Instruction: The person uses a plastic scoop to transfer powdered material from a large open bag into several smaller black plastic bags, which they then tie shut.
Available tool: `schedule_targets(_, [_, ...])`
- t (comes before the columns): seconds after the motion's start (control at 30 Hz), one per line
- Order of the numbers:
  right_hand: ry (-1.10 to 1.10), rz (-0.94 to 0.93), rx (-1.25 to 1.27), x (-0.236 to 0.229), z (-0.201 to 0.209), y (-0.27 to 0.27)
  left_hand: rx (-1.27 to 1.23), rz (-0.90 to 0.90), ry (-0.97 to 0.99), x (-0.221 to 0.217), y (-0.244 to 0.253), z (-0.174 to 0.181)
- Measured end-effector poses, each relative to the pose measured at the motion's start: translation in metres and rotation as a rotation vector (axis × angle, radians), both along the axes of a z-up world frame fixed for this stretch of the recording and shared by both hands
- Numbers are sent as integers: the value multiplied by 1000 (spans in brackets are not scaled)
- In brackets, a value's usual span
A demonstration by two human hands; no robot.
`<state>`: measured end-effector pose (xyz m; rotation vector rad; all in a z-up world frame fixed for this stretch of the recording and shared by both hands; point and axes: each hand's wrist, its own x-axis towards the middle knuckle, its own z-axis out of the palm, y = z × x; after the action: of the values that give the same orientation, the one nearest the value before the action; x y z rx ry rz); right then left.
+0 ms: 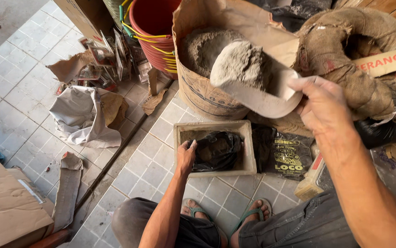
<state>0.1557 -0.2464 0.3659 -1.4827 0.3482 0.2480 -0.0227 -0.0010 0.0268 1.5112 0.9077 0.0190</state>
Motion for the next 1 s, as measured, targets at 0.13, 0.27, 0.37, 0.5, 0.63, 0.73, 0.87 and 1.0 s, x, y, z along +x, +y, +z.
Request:
schedule_targets(0.13, [41,99,20,-38,-63,-27,-34,41,-3,4,2,-5])
schedule_targets(0.27, [124,118,-18,-82,-131,-40,-24,78,5,2,4,-16])
schedule_targets(0.37, [154,76,-77,-108,-175,-22,-45,76,-24,0,1,-16])
schedule_targets(0.5, [111,48,-241,-104,-277,1,-50,91,-38,-1,0,-13])
schedule_targets(0.63, [57,247,-764,-112,-320,26,-52,105,-58,-4,-3,-18])
schedule_targets(0.73, [28,403,-915,-123,-311,50,-50,87,-65,-1,-1,-6])
schedule_targets(0.87, [-360,788,-1142,-149,-331,79,-20,35,-53,-4,-4,-11])
schedule_targets(1.0, [-516,960,-1287,-139,-335,78,1,29,-34,-7,-1,-13])
